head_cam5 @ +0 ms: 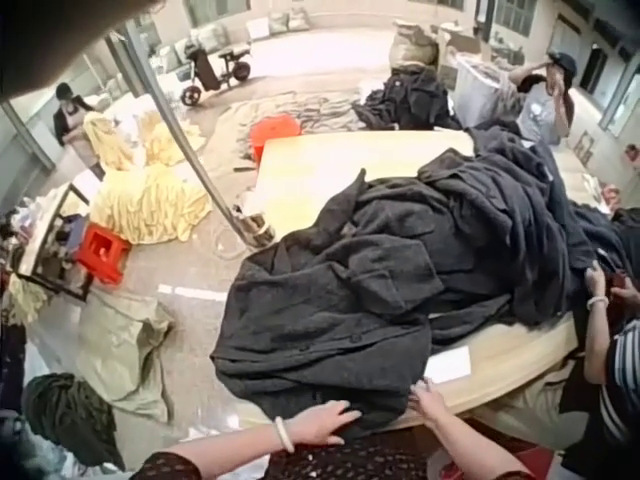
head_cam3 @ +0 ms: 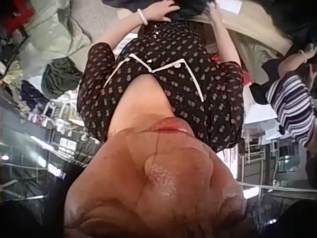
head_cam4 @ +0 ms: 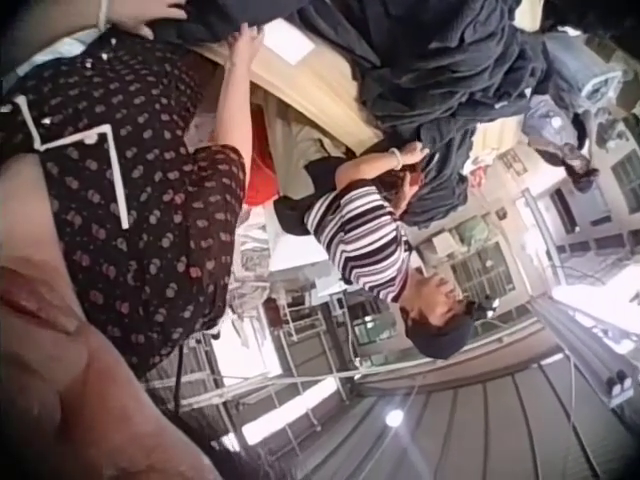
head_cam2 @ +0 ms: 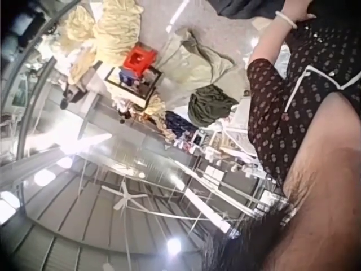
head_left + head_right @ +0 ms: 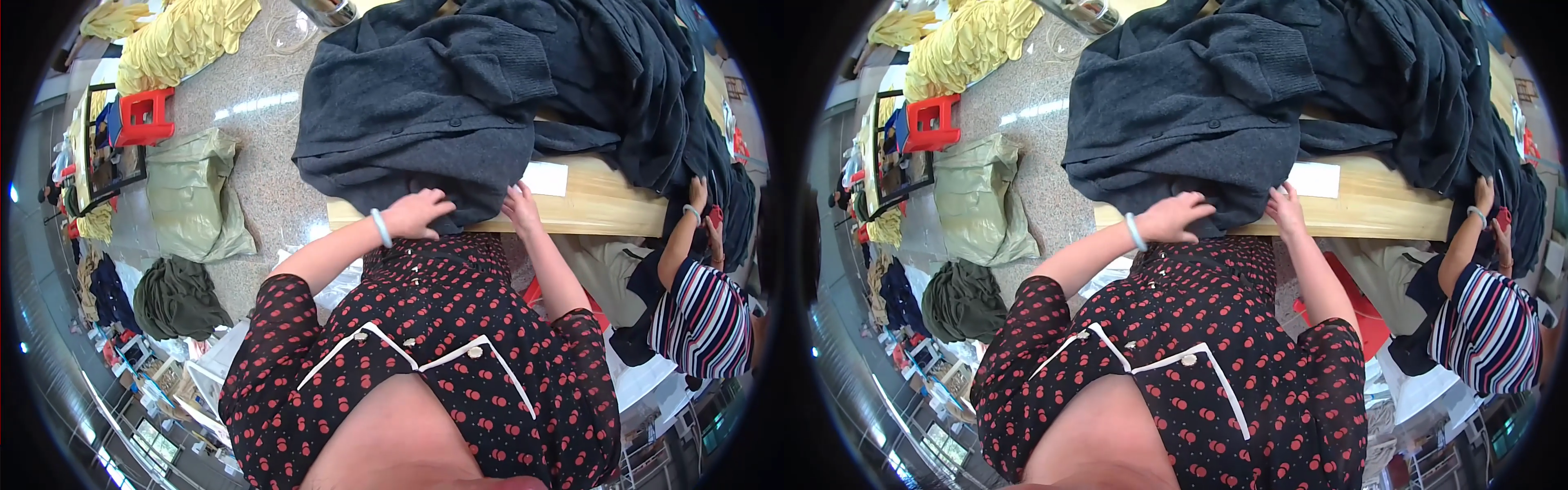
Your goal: Folding and inspecting black jackets at a factory workbench.
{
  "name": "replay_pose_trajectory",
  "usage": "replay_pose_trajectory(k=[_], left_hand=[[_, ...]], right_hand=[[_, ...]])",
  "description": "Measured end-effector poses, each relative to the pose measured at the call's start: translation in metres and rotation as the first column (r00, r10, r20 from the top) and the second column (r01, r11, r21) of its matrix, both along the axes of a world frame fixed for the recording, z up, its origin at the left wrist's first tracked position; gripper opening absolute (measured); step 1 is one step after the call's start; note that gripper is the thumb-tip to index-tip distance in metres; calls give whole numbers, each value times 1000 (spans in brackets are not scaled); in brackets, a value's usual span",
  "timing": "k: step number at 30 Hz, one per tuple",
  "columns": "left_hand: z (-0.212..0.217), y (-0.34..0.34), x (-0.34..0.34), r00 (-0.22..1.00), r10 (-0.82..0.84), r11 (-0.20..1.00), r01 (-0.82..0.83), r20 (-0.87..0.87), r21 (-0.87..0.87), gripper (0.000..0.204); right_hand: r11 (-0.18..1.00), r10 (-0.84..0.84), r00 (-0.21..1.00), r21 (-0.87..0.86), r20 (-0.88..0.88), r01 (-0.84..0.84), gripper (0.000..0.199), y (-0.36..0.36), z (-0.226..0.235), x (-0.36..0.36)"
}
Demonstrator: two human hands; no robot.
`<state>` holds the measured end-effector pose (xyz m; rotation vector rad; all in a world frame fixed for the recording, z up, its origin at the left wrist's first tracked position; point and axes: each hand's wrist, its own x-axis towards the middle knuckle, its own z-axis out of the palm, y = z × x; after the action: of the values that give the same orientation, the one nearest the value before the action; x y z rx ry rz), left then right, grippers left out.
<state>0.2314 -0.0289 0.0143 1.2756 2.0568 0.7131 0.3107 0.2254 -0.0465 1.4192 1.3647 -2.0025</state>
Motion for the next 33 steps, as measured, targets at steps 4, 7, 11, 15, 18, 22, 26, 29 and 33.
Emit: replay_pose_trajectory(k=[4, 7, 11, 15, 18, 22, 26, 29, 33], left_hand=[[-42, 15, 14, 964, -142, 988, 124, -225, -91, 41], [-42, 11, 7, 964, -128, 988, 102, -235, -120, 19], [-18, -4, -12, 985, 166, 986, -166, 40, 19, 16], [38, -29, -38, 73, 421, 840, -407, 904, -359, 16], [37, -50, -41, -270, 509, 625, -537, 817, -567, 20], [-17, -91, -37, 94, 850, 469, -584, 519, -663, 25], [-12, -94, -41, 658, 747, 633, -663, 93, -400, 19], [0, -59, -67, 636, 764, 644, -745, 107, -175, 18], [10, 19, -103, 794, 589, 802, -597, 149, 12, 17]], right_hand=[[983, -83, 982, -175, -170, 53, 45, -13, -16, -18], [944, -228, 965, -272, -134, 185, 39, -14, 1, -25], [981, -2, 965, 186, -262, 53, 24, 35, 29, -23], [942, 9, 871, 297, -491, 158, 33, 40, 133, -51], [924, 209, 792, 381, -573, 33, 33, 24, 145, -77], [699, 472, 798, 711, -374, -81, 20, 19, 87, -60], [396, 804, 566, 873, -181, -284, 19, -7, 74, -9], [197, 933, 360, 862, -18, -467, 30, -19, 65, 12], [290, 919, 376, 847, -116, -446, 40, -20, 58, 29]])
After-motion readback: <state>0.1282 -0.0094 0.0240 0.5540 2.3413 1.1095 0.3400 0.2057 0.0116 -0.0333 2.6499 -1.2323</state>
